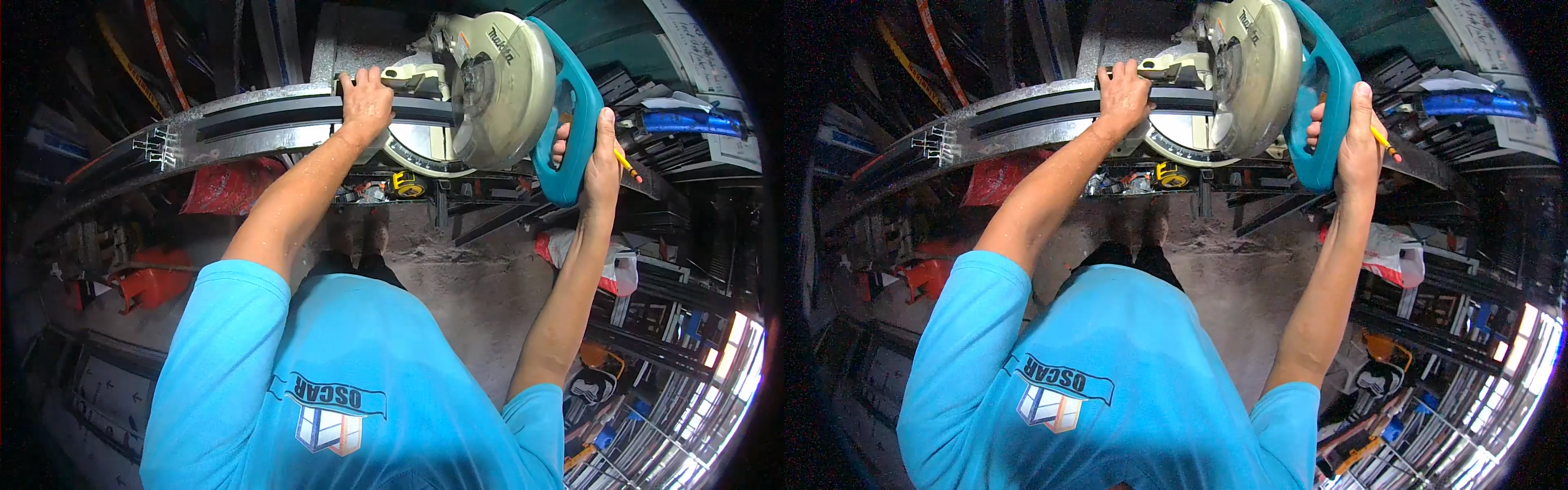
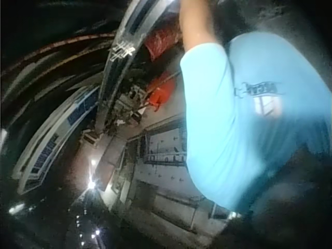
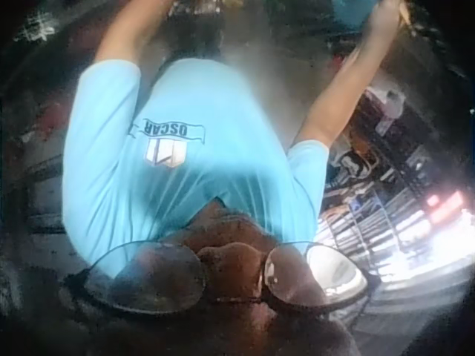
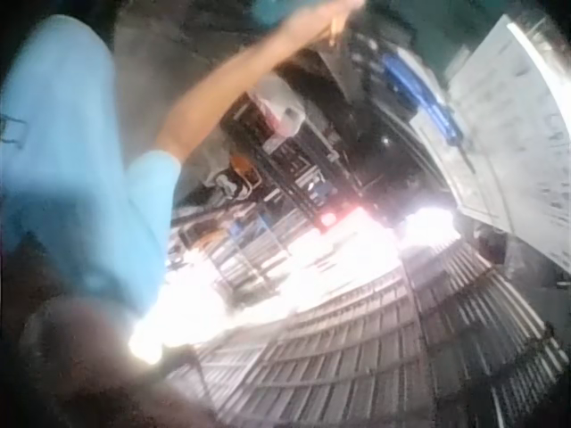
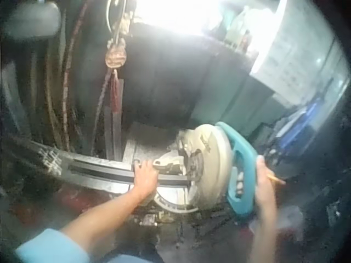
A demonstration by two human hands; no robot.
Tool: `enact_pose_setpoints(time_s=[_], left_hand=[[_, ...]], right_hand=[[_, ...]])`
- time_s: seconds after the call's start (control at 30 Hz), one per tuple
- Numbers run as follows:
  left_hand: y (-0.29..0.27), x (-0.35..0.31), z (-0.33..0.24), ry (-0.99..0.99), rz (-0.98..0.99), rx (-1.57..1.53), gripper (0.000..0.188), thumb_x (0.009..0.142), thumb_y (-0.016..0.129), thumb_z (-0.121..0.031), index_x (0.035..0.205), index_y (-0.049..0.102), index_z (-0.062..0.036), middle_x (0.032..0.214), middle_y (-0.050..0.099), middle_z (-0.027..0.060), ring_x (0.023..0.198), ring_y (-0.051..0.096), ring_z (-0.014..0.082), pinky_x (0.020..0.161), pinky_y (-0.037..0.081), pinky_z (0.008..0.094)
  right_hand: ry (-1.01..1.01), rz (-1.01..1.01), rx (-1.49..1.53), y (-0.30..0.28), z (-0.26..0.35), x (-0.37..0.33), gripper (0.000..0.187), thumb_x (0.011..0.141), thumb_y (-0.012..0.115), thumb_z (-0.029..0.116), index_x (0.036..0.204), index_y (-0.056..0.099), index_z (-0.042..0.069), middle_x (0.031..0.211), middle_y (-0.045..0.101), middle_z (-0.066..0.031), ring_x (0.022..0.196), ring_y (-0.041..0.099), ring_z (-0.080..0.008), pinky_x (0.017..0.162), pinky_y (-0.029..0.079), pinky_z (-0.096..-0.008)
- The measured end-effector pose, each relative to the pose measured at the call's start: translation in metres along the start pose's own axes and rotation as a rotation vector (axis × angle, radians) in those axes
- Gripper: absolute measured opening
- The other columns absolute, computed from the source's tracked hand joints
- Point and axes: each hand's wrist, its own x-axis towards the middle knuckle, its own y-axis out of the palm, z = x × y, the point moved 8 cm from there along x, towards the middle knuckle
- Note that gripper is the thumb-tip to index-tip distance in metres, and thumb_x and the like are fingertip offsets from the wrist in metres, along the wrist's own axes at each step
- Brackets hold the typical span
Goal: The person uses a miter saw to cut a long metal profile into smaller sections. They repeatedly measure the profile with a tape measure, mark it with a pencil, and operate the saw to make precise cuts. The cut pieces are set aside on the workbench.
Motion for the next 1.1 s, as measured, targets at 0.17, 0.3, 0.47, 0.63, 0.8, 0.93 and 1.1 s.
enact_pose_setpoints(time_s=[0.17,0.3,0.47,0.63,0.8,0.93,1.1], left_hand=[[0.002,0.000,0.000,0.004,0.010,0.002,0.034,0.068,0.089,-0.038,0.093,0.081,-0.0154,0.114,0.058,0.0088,0.115,0.053,0.0289,0.104,0.035,0.0580],[0.002,0.001,0.000,0.003,0.000,-0.005,0.034,0.068,0.089,-0.039,0.092,0.081,-0.0157,0.114,0.058,0.0087,0.115,0.053,0.0290,0.103,0.035,0.0582],[-0.003,-0.001,-0.002,0.018,-0.016,0.002,0.033,0.067,0.089,-0.038,0.091,0.081,-0.0159,0.113,0.058,0.0088,0.114,0.053,0.0293,0.102,0.036,0.0579],[-0.004,-0.001,-0.002,0.024,-0.033,0.001,0.035,0.067,0.089,-0.038,0.090,0.080,-0.0141,0.113,0.058,0.0089,0.114,0.053,0.0289,0.101,0.036,0.0564],[-0.006,-0.001,-0.003,0.011,0.003,0.025,0.038,0.067,0.090,-0.040,0.094,0.080,-0.0152,0.113,0.058,0.0083,0.115,0.053,0.0288,0.100,0.037,0.0566],[-0.006,0.000,-0.005,0.014,0.029,0.029,0.040,0.067,0.090,-0.041,0.096,0.080,-0.0157,0.115,0.057,0.0087,0.114,0.054,0.0293,0.100,0.037,0.0573],[-0.009,-0.002,-0.005,0.003,0.004,0.035,0.034,0.068,0.089,-0.040,0.091,0.081,-0.0160,0.115,0.059,0.0086,0.115,0.054,0.0290,0.101,0.037,0.0578]], right_hand=[[0.014,-0.012,-0.008,0.000,-0.001,0.000,0.066,0.105,0.044,0.061,0.089,0.066,0.000,0.068,0.065,-0.0087,0.057,0.062,-0.0159,0.056,0.053,-0.0288],[0.003,-0.030,-0.018,-0.001,-0.001,0.000,0.068,0.104,0.045,0.062,0.088,0.067,0.000,0.067,0.065,-0.0090,0.056,0.062,-0.0160,0.056,0.054,-0.0289],[-0.011,-0.036,-0.025,-0.003,-0.004,0.001,0.068,0.103,0.046,0.063,0.087,0.068,0.001,0.067,0.065,-0.0088,0.057,0.063,-0.0158,0.056,0.054,-0.0291],[-0.012,-0.031,-0.002,-0.005,-0.010,0.002,0.063,0.103,0.049,0.061,0.091,0.068,0.002,0.074,0.068,-0.0086,0.059,0.065,-0.0145,0.055,0.055,-0.0291],[-0.029,-0.033,-0.018,-0.004,-0.017,-0.005,0.062,0.104,0.049,0.059,0.095,0.066,0.001,0.078,0.069,-0.0093,0.060,0.066,-0.0140,0.055,0.056,-0.0293],[-0.036,-0.064,-0.002,-0.003,-0.019,-0.011,0.063,0.105,0.047,0.059,0.093,0.066,0.000,0.078,0.068,-0.0094,0.060,0.066,-0.0140,0.056,0.056,-0.0293],[-0.074,-0.046,0.017,-0.002,-0.033,-0.013,0.064,0.105,0.045,0.059,0.092,0.065,0.000,0.076,0.067,-0.0084,0.060,0.066,-0.0139,0.056,0.056,-0.0290]])
